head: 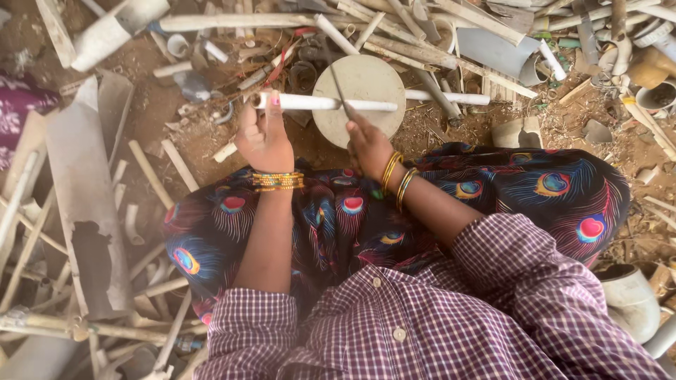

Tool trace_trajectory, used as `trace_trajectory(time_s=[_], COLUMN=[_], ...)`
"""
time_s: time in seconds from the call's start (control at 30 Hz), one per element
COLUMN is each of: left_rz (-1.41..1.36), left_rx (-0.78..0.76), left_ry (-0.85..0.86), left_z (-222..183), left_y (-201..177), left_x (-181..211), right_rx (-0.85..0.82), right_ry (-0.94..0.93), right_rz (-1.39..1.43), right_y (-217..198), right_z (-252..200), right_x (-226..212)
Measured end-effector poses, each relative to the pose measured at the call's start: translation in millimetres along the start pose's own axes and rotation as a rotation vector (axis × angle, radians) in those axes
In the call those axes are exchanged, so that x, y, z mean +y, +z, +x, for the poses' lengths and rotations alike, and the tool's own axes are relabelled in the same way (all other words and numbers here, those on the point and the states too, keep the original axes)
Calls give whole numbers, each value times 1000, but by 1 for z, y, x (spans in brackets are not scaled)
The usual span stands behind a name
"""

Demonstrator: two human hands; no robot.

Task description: The person uses a knife to cut and carve sections of white PVC pipe while sitting on the ground among a large pile of scrap pipe and fittings.

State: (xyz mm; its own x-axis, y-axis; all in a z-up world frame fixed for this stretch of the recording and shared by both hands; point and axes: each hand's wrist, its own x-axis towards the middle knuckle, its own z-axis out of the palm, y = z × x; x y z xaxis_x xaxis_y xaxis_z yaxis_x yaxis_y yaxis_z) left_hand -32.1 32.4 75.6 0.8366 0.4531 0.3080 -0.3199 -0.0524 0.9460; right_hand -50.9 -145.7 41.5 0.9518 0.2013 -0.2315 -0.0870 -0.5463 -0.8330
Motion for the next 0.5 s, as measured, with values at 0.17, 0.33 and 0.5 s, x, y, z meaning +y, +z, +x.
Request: trace_trajectory(time_s=[0.17,0.33,0.5], left_rz=[168,51,31], left_rx=[67,97,122], left_ry=[-16,13,17], left_z=[0,6,10], left_y=[-3,-4,-6], left_x=[-4,-10,-16], right_rx=[176,-2,-60], right_ry=[-574,136,-176], right_rz=[-16,504,76], right_y=[4,7,18], right_z=[3,12,5], right_x=[16,29,35])
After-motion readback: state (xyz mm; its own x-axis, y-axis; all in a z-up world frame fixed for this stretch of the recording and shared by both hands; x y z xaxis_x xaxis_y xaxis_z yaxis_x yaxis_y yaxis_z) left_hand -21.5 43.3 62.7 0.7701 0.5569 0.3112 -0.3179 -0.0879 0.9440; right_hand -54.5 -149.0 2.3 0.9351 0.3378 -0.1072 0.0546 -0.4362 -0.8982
